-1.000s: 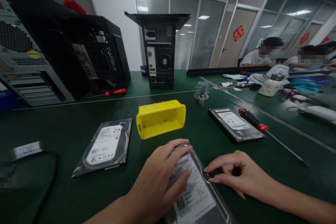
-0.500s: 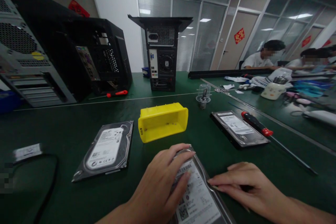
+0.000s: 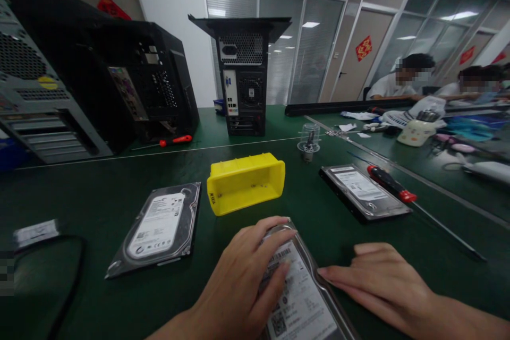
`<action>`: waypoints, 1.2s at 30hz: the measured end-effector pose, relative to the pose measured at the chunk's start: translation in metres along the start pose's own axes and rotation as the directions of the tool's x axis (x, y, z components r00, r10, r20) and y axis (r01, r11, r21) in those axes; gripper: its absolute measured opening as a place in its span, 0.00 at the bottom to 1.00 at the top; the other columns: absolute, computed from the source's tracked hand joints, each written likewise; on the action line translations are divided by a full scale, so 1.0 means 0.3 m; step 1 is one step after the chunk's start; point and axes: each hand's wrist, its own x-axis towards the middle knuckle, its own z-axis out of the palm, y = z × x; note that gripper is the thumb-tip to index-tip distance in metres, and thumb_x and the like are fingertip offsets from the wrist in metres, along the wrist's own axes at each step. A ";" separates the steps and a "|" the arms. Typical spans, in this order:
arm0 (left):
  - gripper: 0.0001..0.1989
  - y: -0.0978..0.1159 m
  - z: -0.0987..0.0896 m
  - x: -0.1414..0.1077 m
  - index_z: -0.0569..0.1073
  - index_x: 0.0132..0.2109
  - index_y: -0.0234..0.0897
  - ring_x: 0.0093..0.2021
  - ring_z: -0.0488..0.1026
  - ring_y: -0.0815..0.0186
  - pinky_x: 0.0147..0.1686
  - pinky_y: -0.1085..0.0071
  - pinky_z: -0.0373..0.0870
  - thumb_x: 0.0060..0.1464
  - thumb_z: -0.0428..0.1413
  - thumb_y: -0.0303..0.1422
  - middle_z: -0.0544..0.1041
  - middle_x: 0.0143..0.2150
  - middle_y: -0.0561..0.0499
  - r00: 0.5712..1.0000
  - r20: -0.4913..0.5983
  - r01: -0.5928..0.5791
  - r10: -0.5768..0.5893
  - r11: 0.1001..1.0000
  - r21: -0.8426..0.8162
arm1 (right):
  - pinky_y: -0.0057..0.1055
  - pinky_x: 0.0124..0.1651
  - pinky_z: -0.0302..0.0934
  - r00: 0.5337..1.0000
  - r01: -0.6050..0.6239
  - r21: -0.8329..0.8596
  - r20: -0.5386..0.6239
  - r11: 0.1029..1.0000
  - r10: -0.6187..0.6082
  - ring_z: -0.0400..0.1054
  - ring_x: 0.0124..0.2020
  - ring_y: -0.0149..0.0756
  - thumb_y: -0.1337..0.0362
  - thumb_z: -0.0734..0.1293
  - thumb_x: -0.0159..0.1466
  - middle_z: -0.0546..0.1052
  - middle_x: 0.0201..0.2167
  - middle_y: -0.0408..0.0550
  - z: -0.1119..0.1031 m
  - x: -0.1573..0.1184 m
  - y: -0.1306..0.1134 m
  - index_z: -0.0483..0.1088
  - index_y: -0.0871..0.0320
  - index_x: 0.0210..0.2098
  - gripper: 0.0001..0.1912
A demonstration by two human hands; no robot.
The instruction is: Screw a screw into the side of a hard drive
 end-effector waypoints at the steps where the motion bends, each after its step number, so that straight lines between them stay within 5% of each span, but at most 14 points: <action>1: 0.19 0.000 0.000 0.000 0.55 0.60 0.46 0.59 0.57 0.61 0.57 0.60 0.60 0.63 0.42 0.35 0.54 0.63 0.54 1.000 0.002 0.002 -0.002 1.000 0.000 | 0.24 0.38 0.54 1.000 0.003 -0.008 0.008 1.000 -0.003 0.65 0.29 0.16 0.65 0.51 0.69 0.73 0.32 0.34 -0.001 0.005 -0.003 0.68 0.54 0.43 0.16; 18: 0.18 0.013 -0.020 0.020 0.59 0.57 0.47 0.56 0.59 0.63 0.55 0.61 0.60 0.62 0.43 0.30 0.59 0.60 0.55 0.999 0.020 0.031 -0.029 0.998 -0.058 | 0.28 0.37 0.47 0.941 0.285 -0.183 0.240 0.941 -0.239 0.56 0.22 0.22 0.71 0.44 0.70 0.65 0.20 0.39 -0.058 0.028 0.003 0.64 0.63 0.47 0.20; 32: 0.17 0.008 -0.011 0.032 0.62 0.55 0.43 0.58 0.57 0.65 0.58 0.63 0.55 0.61 0.42 0.27 0.64 0.56 0.54 0.997 -0.065 -0.046 0.042 0.997 -0.064 | 0.26 0.30 0.41 0.896 0.285 0.009 0.354 0.958 -0.270 0.54 0.23 0.24 0.68 0.51 0.68 0.66 0.22 0.41 -0.047 -0.003 0.076 0.57 0.60 0.57 0.19; 36: 0.16 0.006 -0.016 0.033 0.62 0.55 0.44 0.58 0.57 0.64 0.58 0.61 0.53 0.61 0.43 0.28 0.65 0.56 0.54 0.997 -0.063 -0.053 0.049 0.996 -0.065 | 0.24 0.31 0.49 0.947 0.202 -0.037 0.260 0.979 -0.186 0.58 0.25 0.21 0.68 0.54 0.67 0.68 0.24 0.41 -0.061 0.008 0.074 0.61 0.57 0.54 0.17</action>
